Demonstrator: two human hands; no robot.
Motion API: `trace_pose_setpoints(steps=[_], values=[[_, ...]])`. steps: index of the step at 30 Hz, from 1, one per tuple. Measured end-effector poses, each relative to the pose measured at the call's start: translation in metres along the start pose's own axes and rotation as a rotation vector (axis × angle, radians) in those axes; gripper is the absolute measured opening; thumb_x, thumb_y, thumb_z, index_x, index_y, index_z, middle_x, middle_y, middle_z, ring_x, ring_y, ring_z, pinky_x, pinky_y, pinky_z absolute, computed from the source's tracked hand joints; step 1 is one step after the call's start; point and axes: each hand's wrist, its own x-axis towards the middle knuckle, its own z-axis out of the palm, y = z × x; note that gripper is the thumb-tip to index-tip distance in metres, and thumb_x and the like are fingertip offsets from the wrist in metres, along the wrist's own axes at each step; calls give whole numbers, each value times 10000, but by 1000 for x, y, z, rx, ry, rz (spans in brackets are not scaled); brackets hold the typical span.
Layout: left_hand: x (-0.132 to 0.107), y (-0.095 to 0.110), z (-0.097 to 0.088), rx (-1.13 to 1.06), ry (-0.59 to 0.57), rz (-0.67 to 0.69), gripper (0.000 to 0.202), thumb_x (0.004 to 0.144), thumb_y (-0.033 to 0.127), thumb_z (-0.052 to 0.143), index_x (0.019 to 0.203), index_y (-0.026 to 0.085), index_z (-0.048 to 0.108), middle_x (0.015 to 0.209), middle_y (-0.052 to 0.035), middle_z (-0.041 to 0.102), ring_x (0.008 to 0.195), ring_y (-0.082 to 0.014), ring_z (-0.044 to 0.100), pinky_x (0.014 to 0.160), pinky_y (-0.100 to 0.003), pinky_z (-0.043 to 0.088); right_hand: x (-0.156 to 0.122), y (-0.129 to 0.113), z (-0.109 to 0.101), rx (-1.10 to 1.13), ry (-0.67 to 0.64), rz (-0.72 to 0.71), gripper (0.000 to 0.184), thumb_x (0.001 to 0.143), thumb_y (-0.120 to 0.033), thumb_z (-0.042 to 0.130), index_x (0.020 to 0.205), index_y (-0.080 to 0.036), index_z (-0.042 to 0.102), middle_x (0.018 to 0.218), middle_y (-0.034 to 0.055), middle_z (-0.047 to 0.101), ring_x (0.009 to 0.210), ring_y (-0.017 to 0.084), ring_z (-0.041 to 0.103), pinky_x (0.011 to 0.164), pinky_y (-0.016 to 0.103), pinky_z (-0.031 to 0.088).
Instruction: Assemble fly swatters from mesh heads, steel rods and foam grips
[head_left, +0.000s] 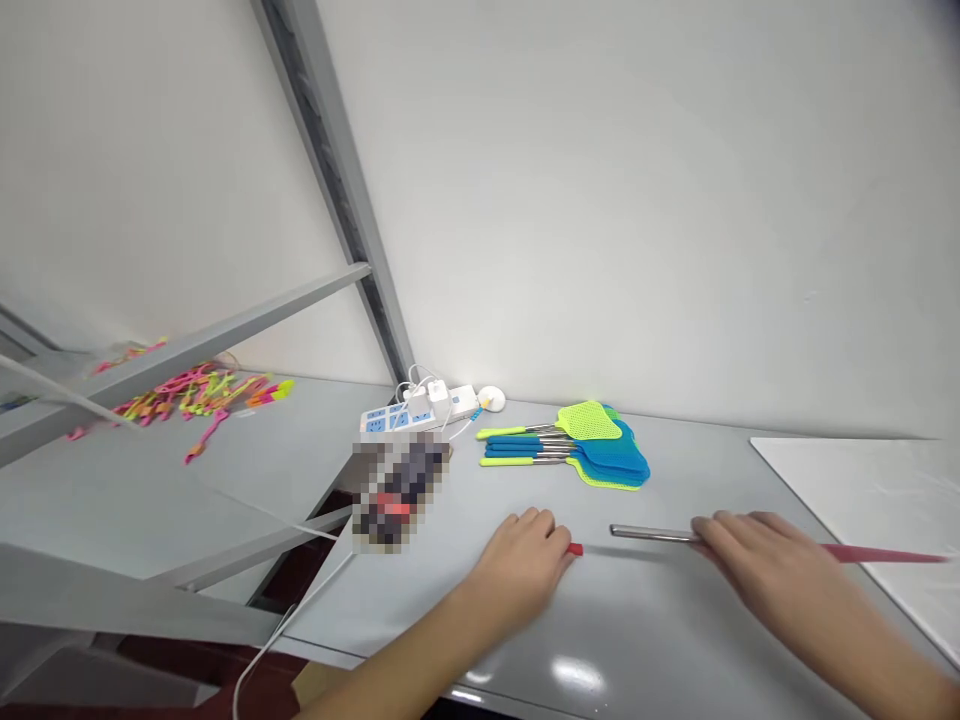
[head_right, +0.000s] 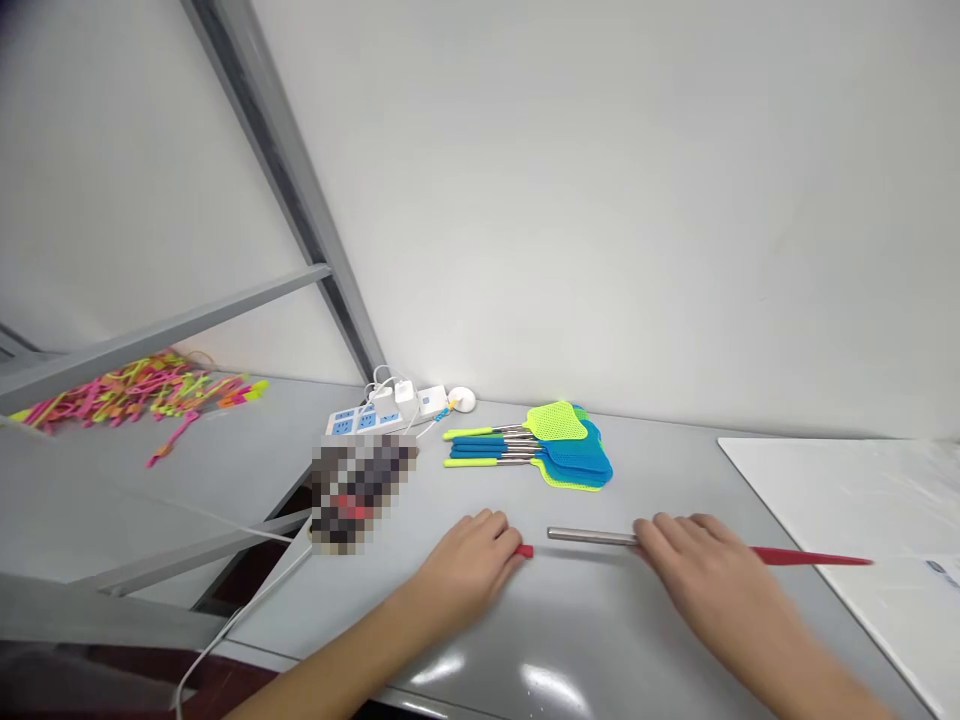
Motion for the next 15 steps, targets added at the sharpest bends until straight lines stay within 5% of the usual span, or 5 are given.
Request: trace_pose_setpoints(steps=[4,10,15], values=[[25,5,19,115,70,78,203,989,272,453,1052,191,628,1039,-98,599,1001,-281,536,840,-425,431,-5,-25,16,-69,-69,53,269,1026,-225,321,935,-218,574,683,12,578,553,158,545,586,306,330],[10,-10,0,132,213,82,339,949,378,564,1233,195,533,1219,-101,558,1103,-277,496,919,-437,410,-12,-24,25,-169,-126,110,223,1000,-157,359,911,-209,557,651,-1,564,524,178,547,552,325,293],[-9,23,-3,268,394,159,385,945,411,564,1268,207,519,1242,-111,575,1113,-294,515,1002,-512,339,10,-62,16,-147,-89,62,181,876,-43,481,901,-203,562,651,4,580,543,170,554,568,325,305]])
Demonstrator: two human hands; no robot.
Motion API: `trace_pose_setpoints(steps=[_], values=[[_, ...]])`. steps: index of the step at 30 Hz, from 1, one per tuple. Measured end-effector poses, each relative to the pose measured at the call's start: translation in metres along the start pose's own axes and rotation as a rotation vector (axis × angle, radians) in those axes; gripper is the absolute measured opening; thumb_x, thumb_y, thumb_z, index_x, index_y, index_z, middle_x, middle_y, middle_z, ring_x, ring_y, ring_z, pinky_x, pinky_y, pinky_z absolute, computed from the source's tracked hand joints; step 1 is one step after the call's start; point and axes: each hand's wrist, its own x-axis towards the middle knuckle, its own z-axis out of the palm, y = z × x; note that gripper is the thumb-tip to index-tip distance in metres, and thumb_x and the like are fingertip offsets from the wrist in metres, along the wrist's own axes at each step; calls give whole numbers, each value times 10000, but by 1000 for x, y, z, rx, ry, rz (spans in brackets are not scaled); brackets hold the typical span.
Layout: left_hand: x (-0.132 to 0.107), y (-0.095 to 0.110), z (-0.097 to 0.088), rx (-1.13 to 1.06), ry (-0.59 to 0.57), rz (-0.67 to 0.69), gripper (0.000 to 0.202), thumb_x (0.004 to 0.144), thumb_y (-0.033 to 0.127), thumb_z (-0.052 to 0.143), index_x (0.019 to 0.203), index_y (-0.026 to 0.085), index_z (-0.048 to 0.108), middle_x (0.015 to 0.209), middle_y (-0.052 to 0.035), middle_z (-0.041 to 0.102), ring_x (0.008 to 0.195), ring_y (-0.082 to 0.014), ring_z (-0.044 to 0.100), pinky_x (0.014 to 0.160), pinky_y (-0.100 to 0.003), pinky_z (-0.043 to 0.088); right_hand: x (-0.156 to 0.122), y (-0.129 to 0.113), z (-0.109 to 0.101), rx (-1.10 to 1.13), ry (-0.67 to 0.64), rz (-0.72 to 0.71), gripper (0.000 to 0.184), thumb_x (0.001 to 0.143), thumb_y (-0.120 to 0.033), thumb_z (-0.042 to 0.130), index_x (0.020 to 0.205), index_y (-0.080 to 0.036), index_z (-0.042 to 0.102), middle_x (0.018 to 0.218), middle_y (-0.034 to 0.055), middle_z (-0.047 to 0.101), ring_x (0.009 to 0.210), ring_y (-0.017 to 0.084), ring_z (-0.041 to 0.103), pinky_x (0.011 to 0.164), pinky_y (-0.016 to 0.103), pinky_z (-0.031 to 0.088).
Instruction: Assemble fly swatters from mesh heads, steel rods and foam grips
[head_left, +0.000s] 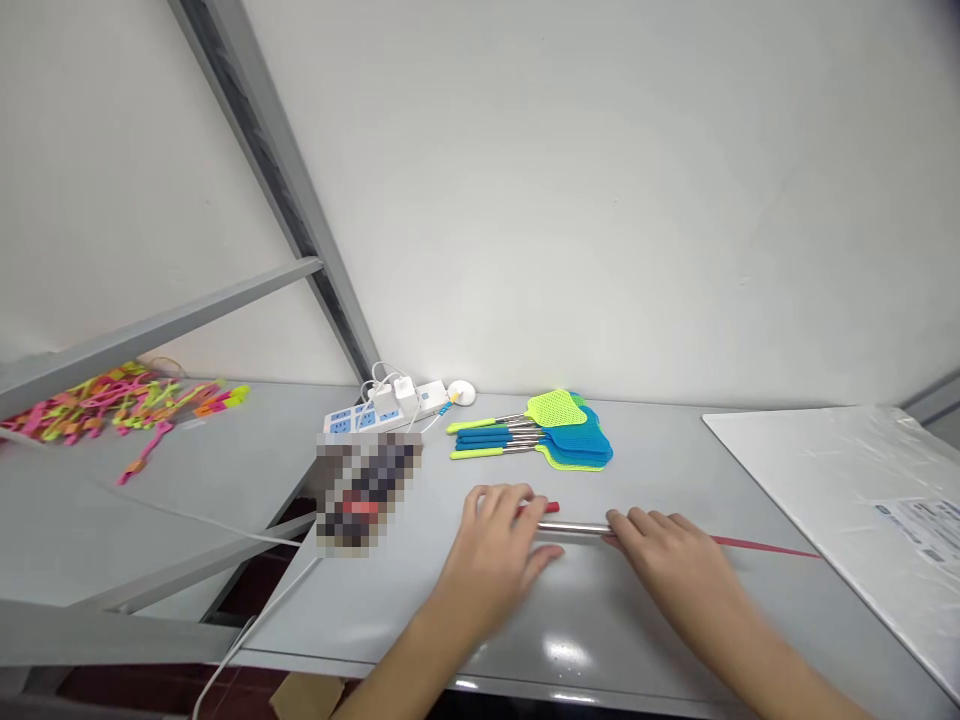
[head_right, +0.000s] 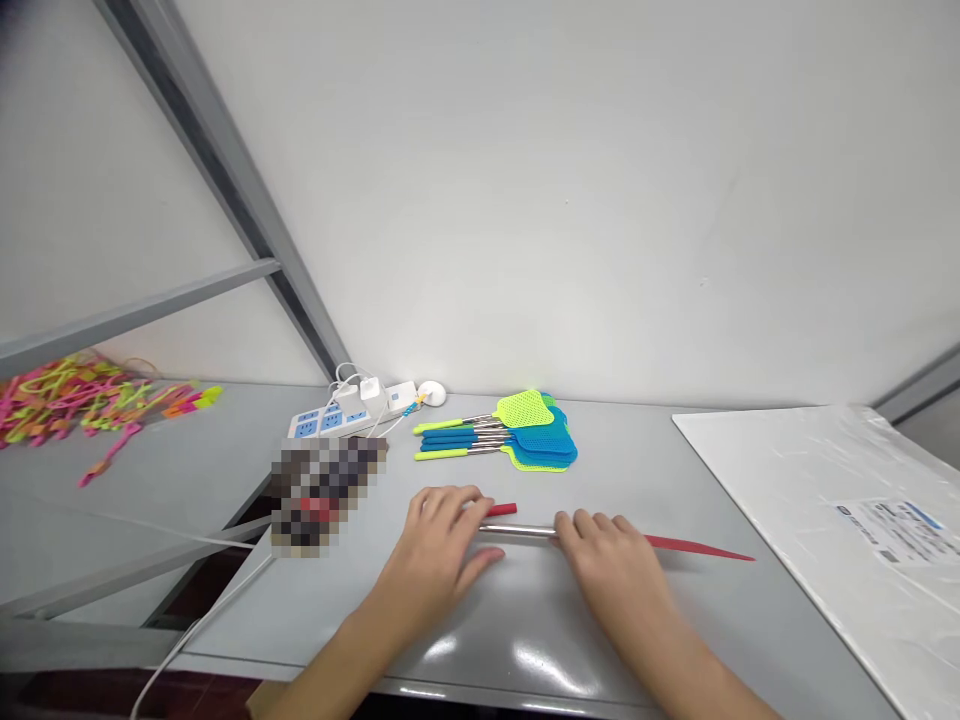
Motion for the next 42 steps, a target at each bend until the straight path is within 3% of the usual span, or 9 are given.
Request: trace_pose_setpoints(steps=[3,6,10,13,20,26,30,36,42], values=[[-5,35,1,115,-3,54,350,931,347,597,1240,192,543,1092,-84,652,995,-278,583,1037,-557,287,9,-31,-12,26,48,-42,223,802,0,508,888,-194,578,657,13,577,553,167,543,606,327,341],[-12,50,8,184,-58,7,175,936,166,542,1103,171,594,807,-22,645,725,-217,590,858,-442,401,12,-44,-21,32,82,-84,229,782,11,488,808,-191,592,636,16,575,559,172,540,717,364,411],[-23,32,9,242,-22,-27,170,973,154,476,860,208,590,728,-8,598,661,-208,567,644,-356,344,6,-22,-28,-27,128,-9,356,862,-60,451,1172,-105,618,1082,168,695,1037,332,628,1027,586,331],[-27,14,2,271,9,-47,163,972,162,489,848,219,577,737,-4,588,675,-214,561,619,-352,306,-5,6,-28,-73,76,100,429,899,-88,432,1312,-87,549,1269,212,631,1195,392,558,1044,689,267],[-38,34,-14,301,62,-46,198,995,250,476,816,218,555,696,1,590,617,-206,565,569,-335,270,-32,5,-22,57,221,-119,499,892,37,373,1350,-80,532,1338,128,624,1246,277,549,1021,445,431],[-61,73,-18,75,-87,-93,144,1002,223,447,920,204,564,745,-24,660,578,-213,615,499,-315,174,-44,-34,-57,95,237,-176,480,938,-66,386,1402,-99,504,1415,115,562,1344,316,452,1096,509,368],[-82,83,-22,-15,-93,-159,235,1018,289,403,860,208,557,724,-54,666,574,-227,630,505,-301,174,-56,-45,-60,99,196,-199,505,927,-62,402,1412,-156,504,1422,88,561,1350,302,454,1090,512,379],[-102,98,-19,-220,-149,-190,307,1025,318,329,829,215,542,673,-52,647,562,-230,618,526,-292,217,-75,-30,-39,67,309,-338,431,966,-130,446,1388,-174,522,1408,113,570,1379,282,431,1115,543,338],[-79,100,-12,-544,-147,-256,312,1010,374,330,817,218,520,670,-25,586,598,-200,533,580,-295,273,-70,-2,-26,-27,368,-321,459,959,-89,426,1399,-195,507,1440,95,536,1405,296,391,1092,515,332]])
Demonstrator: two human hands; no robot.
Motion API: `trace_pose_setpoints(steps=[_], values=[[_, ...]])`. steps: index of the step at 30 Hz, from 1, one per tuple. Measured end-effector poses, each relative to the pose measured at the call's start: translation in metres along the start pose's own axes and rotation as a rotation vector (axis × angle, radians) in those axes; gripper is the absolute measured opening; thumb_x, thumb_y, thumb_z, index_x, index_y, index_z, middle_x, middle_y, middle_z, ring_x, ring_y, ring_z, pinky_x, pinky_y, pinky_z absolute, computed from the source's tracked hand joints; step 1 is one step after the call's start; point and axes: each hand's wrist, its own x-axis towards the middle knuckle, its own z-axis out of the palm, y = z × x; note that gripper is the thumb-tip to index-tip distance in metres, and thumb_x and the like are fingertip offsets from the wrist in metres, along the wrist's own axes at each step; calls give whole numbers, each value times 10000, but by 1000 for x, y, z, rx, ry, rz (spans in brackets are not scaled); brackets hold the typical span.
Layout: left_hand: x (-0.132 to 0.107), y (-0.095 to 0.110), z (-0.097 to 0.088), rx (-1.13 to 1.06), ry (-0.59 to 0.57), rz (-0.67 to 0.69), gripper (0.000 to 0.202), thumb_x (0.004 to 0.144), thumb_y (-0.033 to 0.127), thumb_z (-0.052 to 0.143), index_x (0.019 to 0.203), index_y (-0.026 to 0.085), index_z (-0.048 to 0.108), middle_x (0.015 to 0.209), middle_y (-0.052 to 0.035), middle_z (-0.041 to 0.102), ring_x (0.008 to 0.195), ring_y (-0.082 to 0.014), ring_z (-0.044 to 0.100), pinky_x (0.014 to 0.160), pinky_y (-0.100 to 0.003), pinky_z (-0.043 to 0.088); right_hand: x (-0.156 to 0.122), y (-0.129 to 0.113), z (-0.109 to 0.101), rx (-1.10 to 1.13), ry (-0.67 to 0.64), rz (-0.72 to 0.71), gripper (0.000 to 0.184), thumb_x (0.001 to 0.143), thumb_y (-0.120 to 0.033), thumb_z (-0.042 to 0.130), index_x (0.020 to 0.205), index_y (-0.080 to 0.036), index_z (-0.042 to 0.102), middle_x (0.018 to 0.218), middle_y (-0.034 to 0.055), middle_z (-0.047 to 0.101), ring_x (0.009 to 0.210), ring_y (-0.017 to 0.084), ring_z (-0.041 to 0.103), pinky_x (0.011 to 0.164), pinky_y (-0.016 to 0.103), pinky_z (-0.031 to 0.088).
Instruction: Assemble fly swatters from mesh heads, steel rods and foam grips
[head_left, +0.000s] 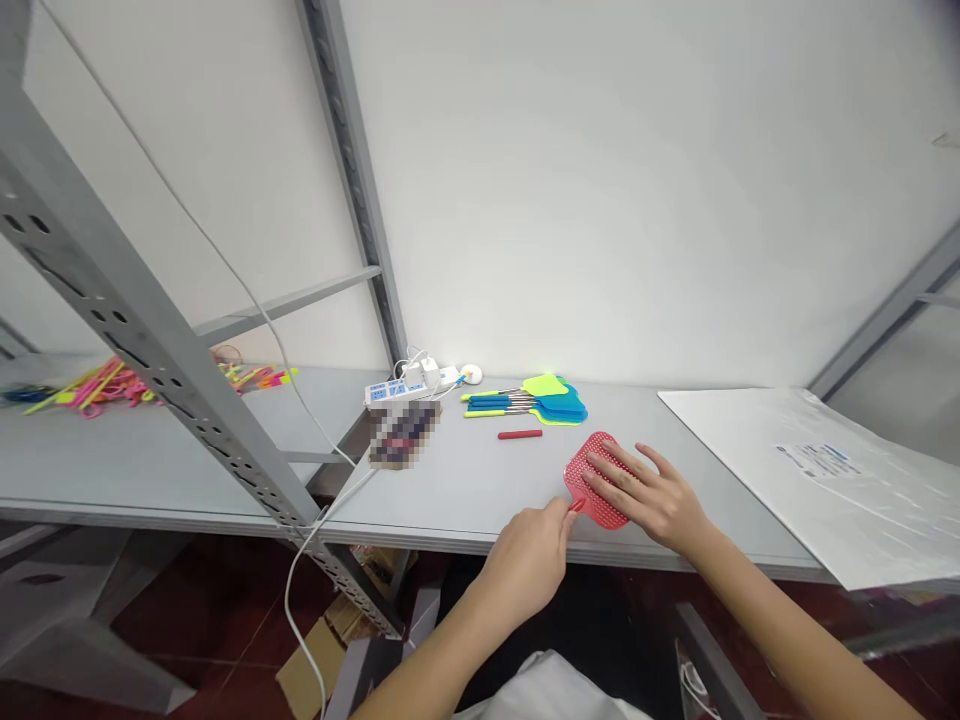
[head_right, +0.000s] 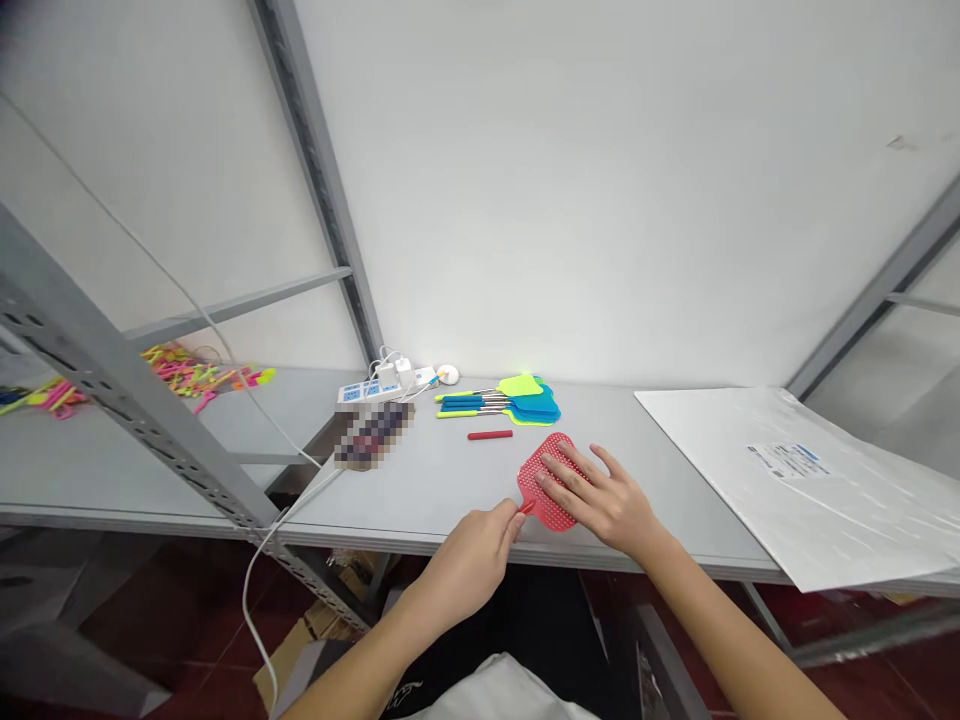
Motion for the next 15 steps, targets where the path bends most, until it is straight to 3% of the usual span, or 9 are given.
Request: trace_pose_setpoints(steps=[6,12,15], values=[[26,-13,3,-452,-111,-137,353,979,455,352,759,212,483,631,34,474,538,-125,413,539,-247,309,12,34,20,3,42,-79,438,960,-113,466,1379,-229,519,1403,75,578,1400,275,402,1088,490,320],[51,-22,-5,-896,-228,-320,362,938,555,398,786,227,418,581,100,321,394,-58,185,401,-200,159,49,61,54,46,79,-198,459,938,-133,555,1369,-287,518,1385,42,597,1381,240,433,1103,467,311],[58,-26,-16,-1093,-293,-362,364,915,564,456,774,234,396,573,116,261,386,-48,117,385,-192,115,60,98,72,48,96,-167,501,939,-97,514,1377,-341,511,1363,7,617,1309,203,525,1042,402,390]])
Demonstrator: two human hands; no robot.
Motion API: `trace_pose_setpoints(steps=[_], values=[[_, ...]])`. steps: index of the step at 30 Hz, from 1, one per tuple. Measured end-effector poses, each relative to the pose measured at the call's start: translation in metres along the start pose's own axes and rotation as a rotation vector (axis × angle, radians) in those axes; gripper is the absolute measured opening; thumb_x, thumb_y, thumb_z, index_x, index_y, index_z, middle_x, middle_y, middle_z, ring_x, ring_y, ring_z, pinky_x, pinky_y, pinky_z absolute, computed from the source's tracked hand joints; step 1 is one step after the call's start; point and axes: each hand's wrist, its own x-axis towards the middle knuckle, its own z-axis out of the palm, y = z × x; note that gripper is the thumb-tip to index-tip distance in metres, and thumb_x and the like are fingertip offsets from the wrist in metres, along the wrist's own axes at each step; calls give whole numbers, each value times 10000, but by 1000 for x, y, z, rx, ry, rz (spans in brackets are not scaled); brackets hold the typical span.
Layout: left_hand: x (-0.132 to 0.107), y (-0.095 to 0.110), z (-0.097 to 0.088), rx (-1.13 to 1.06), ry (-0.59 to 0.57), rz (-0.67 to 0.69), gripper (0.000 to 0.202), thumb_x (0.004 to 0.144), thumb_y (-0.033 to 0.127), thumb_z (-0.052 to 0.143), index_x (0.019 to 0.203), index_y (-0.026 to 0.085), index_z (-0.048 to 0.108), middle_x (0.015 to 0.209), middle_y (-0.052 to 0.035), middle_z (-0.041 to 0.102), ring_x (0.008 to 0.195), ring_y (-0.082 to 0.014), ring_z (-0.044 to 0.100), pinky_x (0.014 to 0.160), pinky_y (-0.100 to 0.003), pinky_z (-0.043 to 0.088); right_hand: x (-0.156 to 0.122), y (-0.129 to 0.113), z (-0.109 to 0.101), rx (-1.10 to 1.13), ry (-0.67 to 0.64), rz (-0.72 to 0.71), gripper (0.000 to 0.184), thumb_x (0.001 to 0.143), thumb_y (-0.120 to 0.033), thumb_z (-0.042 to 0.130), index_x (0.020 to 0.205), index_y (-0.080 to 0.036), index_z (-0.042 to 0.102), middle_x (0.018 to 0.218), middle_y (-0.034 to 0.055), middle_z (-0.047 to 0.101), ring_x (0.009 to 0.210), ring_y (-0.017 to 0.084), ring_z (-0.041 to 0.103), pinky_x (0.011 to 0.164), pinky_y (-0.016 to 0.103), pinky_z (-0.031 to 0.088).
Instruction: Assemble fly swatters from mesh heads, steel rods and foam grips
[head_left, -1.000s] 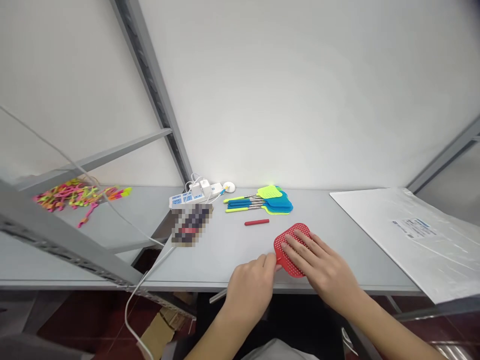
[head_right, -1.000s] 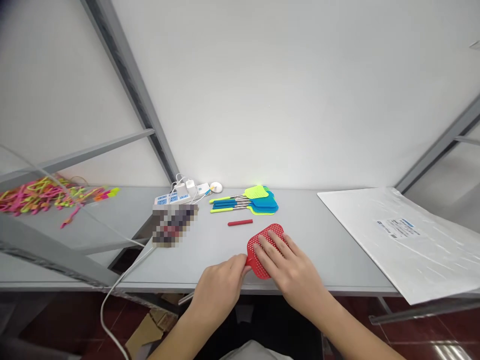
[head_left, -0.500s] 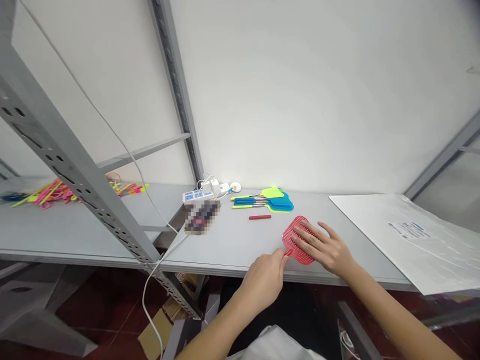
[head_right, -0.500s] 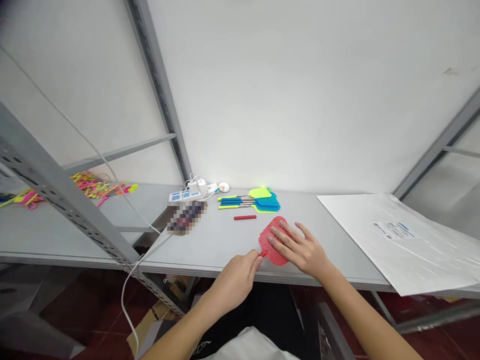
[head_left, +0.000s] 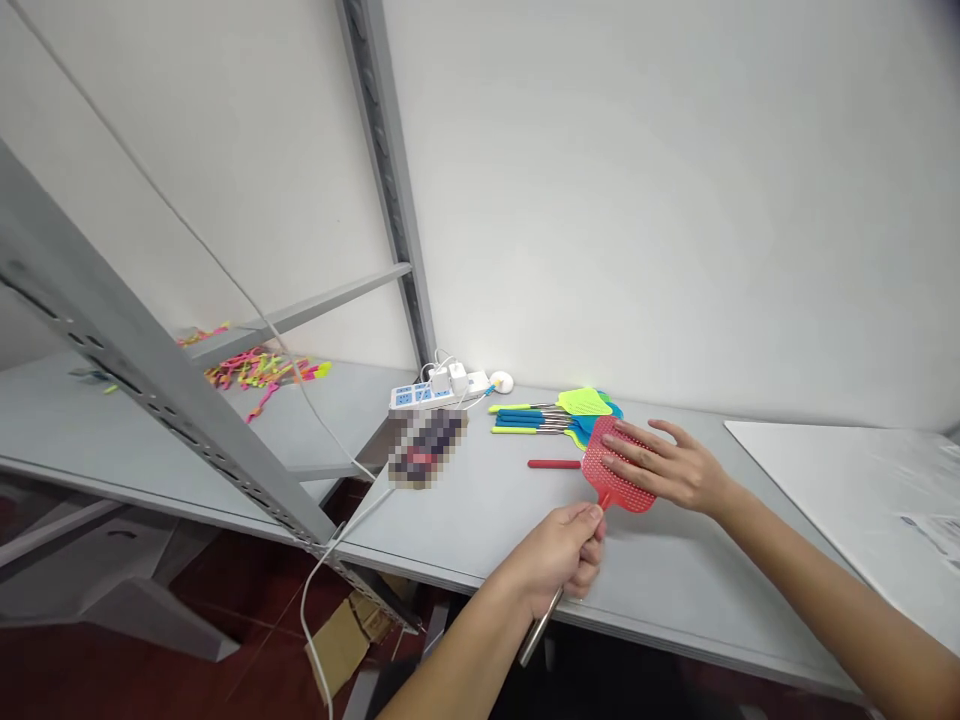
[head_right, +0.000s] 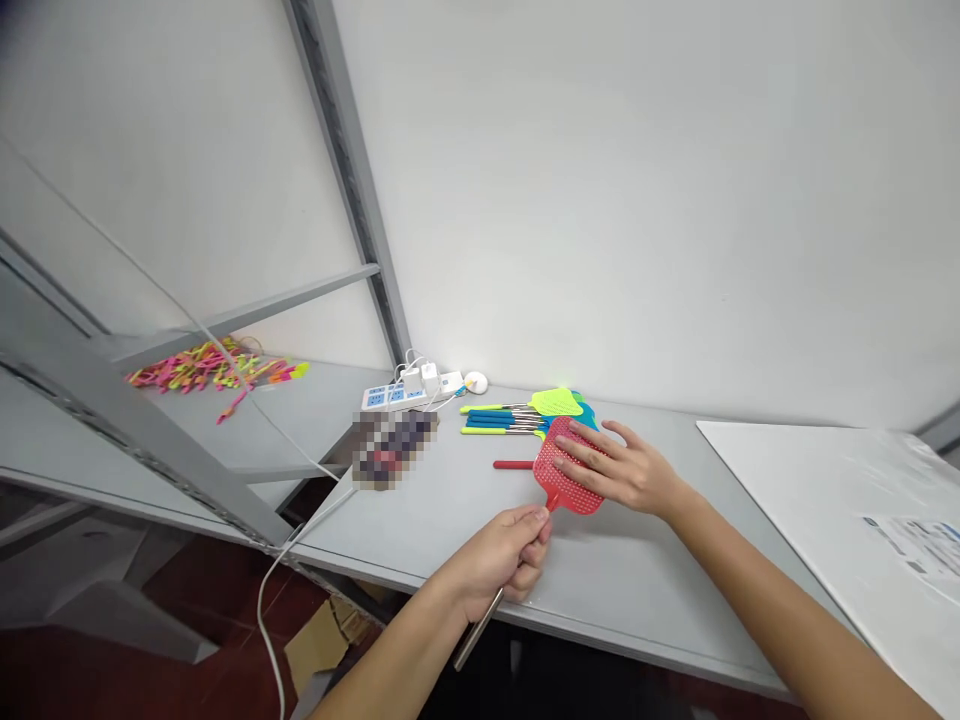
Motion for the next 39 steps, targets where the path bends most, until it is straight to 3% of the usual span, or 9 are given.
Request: trace_pose_setpoints(steps=[2,5,7,12,18,22,29,35,39], values=[[-9,6,-14,-93,-43,-23,374,905,566,484,759,235,390,562,118,236,373,-46,103,369,-190,106,-10,39,2,-99,150,195,533,947,-59,428,1390,-343,513,1277,7,679,1193,176,622,935,336,453],[-33,16,-47,-212,-41,-13,391,915,563,496,736,233,387,516,119,235,342,-49,102,332,-183,112,-30,91,-7,-207,352,462,519,929,-27,341,1416,-93,508,1268,214,651,1215,326,596,840,413,455],[-44,26,-71,-477,16,81,354,898,480,598,733,219,425,496,128,223,341,-36,46,316,-164,109,-34,102,-11,-235,279,602,530,931,-57,371,1436,-152,498,1343,179,610,1194,313,613,895,402,439],[-39,42,-108,-762,140,275,474,851,569,613,623,199,425,446,116,133,354,-45,22,309,-164,132,12,37,18,189,121,311,503,937,-167,487,1435,-222,439,1278,148,651,1120,262,643,910,405,477],[-59,25,-116,-881,261,364,489,901,533,493,552,198,424,411,106,93,335,-52,21,297,-174,152,89,-64,57,447,67,-21,408,913,-116,514,1290,-264,571,922,58,664,791,175,588,783,376,484],[-84,13,-125,-953,305,470,434,875,492,496,559,204,423,418,108,62,343,-57,6,304,-179,141,126,-97,74,620,-19,-131,331,937,-104,509,1250,-172,594,994,94,655,891,179,590,835,360,487],[-97,-6,-133,-1104,281,580,316,840,407,526,605,212,447,416,109,69,347,-64,2,324,-202,71,151,-105,105,656,-234,-95,356,966,-194,522,1293,-312,596,1377,79,576,1340,285,423,1073,601,311],[-91,-6,-135,-1187,292,607,322,841,410,538,612,205,443,420,102,80,348,-60,20,340,-217,42,161,-103,89,540,-377,36,418,933,-210,564,1350,-237,556,1330,135,595,1204,311,533,1002,554,394],[-86,-7,-135,-1178,286,597,415,891,525,508,633,205,444,432,105,73,354,-59,16,347,-212,43,160,-133,85,541,-426,229,529,941,-497,530,1306,-118,584,1265,193,636,1134,337,583,966,549,426]])
